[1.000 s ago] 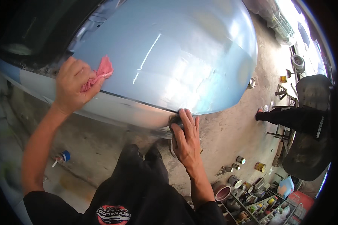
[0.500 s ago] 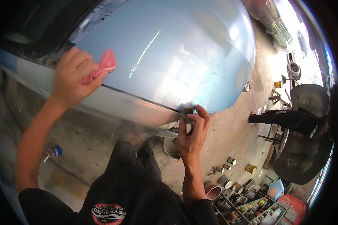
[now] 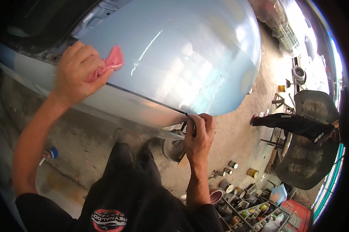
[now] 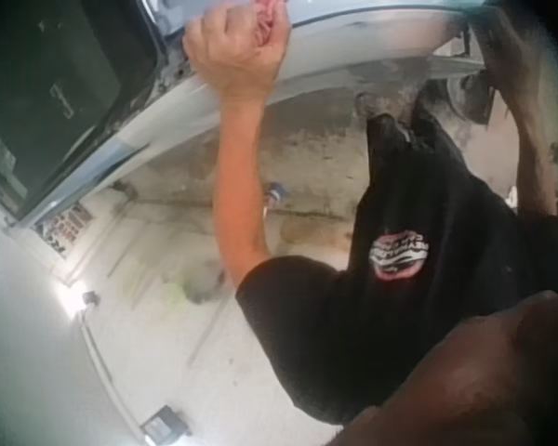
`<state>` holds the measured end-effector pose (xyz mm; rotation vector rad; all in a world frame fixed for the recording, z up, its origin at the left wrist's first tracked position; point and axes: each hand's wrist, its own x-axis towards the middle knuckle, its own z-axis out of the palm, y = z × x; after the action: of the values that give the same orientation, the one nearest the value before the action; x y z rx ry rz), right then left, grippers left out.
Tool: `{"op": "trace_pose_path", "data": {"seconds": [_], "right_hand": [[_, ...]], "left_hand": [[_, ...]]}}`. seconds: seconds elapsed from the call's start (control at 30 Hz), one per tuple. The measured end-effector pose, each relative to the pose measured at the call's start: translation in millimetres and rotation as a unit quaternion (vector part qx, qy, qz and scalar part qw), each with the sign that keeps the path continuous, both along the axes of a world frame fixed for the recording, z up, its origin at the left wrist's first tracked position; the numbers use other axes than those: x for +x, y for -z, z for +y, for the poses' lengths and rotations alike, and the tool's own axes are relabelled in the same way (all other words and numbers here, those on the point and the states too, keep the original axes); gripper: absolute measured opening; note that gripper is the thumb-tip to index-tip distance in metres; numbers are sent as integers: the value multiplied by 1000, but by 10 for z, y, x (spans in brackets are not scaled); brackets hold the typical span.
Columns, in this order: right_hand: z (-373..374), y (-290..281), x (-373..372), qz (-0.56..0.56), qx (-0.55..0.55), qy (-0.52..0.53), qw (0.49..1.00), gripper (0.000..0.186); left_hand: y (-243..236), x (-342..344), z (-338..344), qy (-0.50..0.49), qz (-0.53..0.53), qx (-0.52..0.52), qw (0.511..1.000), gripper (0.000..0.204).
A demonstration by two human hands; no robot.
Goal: The person sands the front fender of a car by hand with a sanding block and water. The person alternates between scrubbing the panel with the block and wiping the surface with a cloth, frequently dipping the sanding block into a bucket of water.
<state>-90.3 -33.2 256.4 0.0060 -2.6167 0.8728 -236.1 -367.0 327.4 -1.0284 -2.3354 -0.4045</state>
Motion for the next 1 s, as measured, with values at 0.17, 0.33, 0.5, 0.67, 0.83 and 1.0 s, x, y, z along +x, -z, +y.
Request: {"op": "trace_pose_path", "data": {"seconds": [0.17, 0.33, 0.5, 0.67, 0.83, 1.0], "right_hand": [[45, -185, -89, -31, 139, -65, 988, 28], [-61, -116, 1, -61, 223, -50, 972, 32], [-213, -44, -94, -24, 160, -69, 984, 36], [-37, -32, -50, -36, 194, -78, 977, 33], [-469, -144, -276, 5, 149, -149, 977, 36], [-87, -32, -123, -26, 189, -100, 976, 35]], "left_hand": [[9, -6, -6, -5, 1, 0, 1000, 27], [-8, 8, -5, -7, -9, -2, 1000, 28], [2, 5, 33, -3, -8, 5, 1000, 28], [-6, 15, 0, -7, -20, -1, 1000, 28], [8, -37, 25, -3, -1, 11, 1000, 24], [-28, -25, 32, 25, -15, 10, 1000, 28]]}}
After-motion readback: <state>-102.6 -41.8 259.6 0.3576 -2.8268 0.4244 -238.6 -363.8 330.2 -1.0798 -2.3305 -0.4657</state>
